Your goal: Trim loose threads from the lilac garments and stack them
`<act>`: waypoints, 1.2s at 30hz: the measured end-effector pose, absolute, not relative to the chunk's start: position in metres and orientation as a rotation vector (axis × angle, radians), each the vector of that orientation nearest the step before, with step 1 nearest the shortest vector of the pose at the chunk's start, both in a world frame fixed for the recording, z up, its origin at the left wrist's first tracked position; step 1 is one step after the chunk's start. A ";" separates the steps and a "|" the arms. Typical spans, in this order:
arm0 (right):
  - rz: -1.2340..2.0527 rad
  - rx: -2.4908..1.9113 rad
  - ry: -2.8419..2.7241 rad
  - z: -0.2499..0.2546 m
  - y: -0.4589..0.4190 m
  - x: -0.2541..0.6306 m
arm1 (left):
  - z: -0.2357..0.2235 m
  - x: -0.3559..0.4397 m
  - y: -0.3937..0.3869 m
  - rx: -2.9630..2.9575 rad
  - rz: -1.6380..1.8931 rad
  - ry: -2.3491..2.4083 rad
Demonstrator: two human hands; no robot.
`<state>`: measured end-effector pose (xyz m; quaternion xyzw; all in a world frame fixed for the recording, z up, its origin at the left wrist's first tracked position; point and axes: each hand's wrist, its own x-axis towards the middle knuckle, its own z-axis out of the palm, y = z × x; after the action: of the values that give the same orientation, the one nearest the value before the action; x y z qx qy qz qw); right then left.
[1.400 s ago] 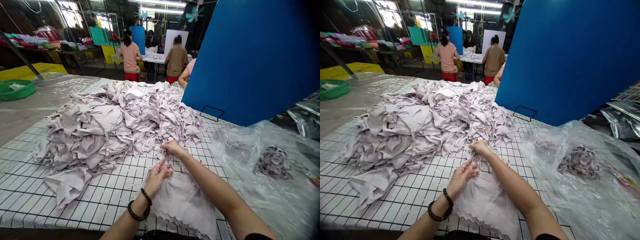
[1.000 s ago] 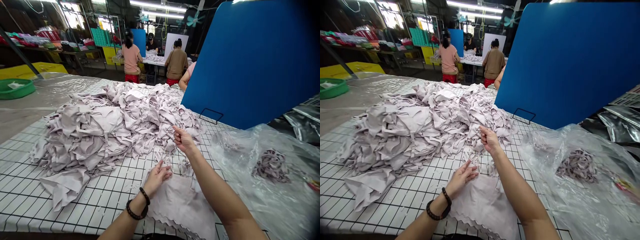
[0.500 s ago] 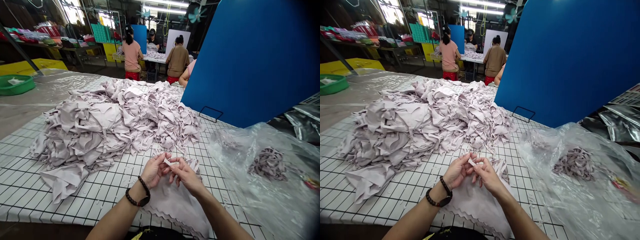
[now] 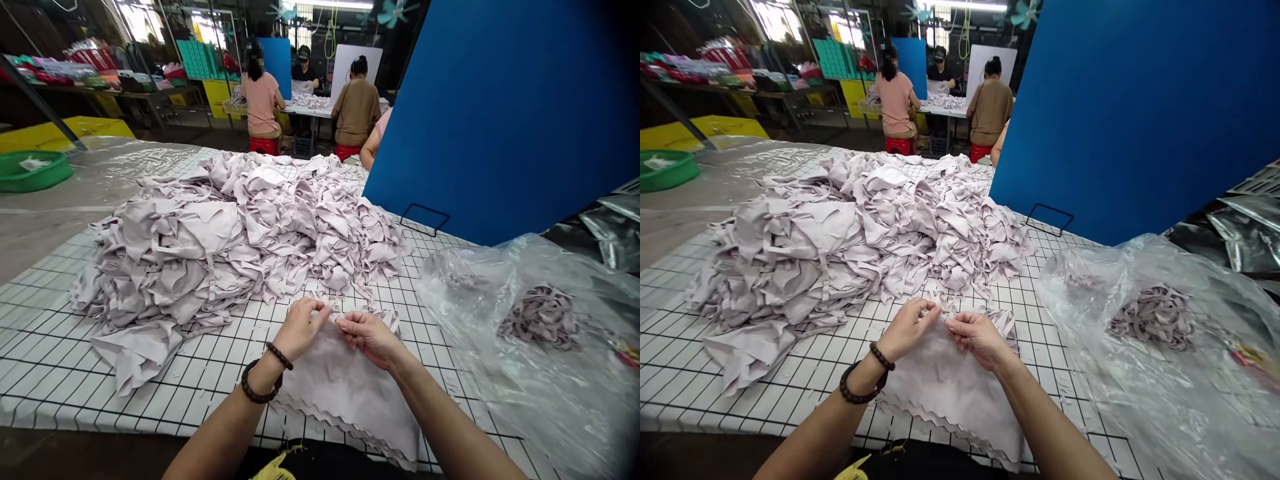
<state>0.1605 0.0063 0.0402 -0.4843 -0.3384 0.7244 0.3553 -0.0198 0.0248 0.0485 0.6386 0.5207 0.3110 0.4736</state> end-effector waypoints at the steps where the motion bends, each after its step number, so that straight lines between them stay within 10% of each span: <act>1: 1.838 -1.283 -0.914 0.039 0.007 0.159 | 0.048 -0.025 0.019 1.737 0.726 1.341; 36: 1.647 -1.526 -1.192 0.018 -0.004 0.139 | 0.007 -0.034 -0.004 1.974 0.607 1.450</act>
<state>0.1385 -0.0042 0.0181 -0.5735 -0.4478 0.6191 0.2953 -0.0337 -0.0037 0.0069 0.7451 0.5474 0.2291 0.3043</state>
